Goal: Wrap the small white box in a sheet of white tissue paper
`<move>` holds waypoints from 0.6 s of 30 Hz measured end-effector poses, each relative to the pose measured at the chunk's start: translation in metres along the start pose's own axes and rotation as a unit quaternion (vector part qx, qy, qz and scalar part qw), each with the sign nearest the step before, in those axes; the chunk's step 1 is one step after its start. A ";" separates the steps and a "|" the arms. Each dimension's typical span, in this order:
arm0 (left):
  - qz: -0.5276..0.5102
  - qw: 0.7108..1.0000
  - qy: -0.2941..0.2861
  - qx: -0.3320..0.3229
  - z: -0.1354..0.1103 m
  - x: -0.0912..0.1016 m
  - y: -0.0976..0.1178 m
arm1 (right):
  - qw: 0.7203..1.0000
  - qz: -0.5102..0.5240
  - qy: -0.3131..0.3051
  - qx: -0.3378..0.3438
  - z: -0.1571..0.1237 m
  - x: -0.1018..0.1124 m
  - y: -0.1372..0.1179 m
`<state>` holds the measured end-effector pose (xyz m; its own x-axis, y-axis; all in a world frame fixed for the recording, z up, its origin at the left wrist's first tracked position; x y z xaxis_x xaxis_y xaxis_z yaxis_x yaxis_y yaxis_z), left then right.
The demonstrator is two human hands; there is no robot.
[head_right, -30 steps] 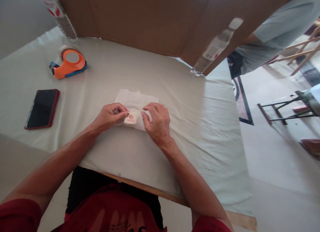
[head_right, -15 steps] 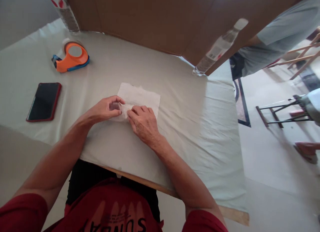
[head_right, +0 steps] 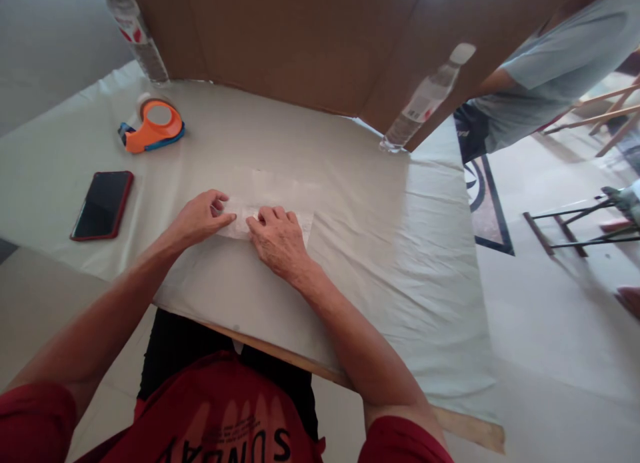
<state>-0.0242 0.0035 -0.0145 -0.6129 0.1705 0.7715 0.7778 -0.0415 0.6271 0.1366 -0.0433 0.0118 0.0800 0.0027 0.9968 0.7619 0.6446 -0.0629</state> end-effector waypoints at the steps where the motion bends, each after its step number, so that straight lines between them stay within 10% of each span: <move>1: 0.005 1.000 0.007 0.024 -0.003 0.004 -0.005 | 1.000 0.005 -0.005 -0.001 0.000 0.000 0.000; 10: -0.135 0.964 -0.102 0.205 -0.015 -0.011 -0.014 | 1.000 0.017 -0.014 -0.004 0.002 0.001 -0.001; 18: -0.220 0.936 -0.159 0.224 -0.005 -0.027 -0.002 | 1.000 0.015 -0.003 0.000 0.001 0.000 -0.001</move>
<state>-0.0100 -0.0062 -0.0357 -0.8702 0.3624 0.3339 0.4845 0.5062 0.7135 0.1349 -0.0433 0.0124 0.0987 0.0263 0.9948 0.7586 0.6449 -0.0923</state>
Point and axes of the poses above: each hand's wrist, its own z-axis towards the middle knuckle, its own x-axis out of the back of the hand, y = z × x, the point moved 9 cm from there along z, towards the middle knuckle, and after that the axes turned 12 degrees about -y, right-handed, at the moved point
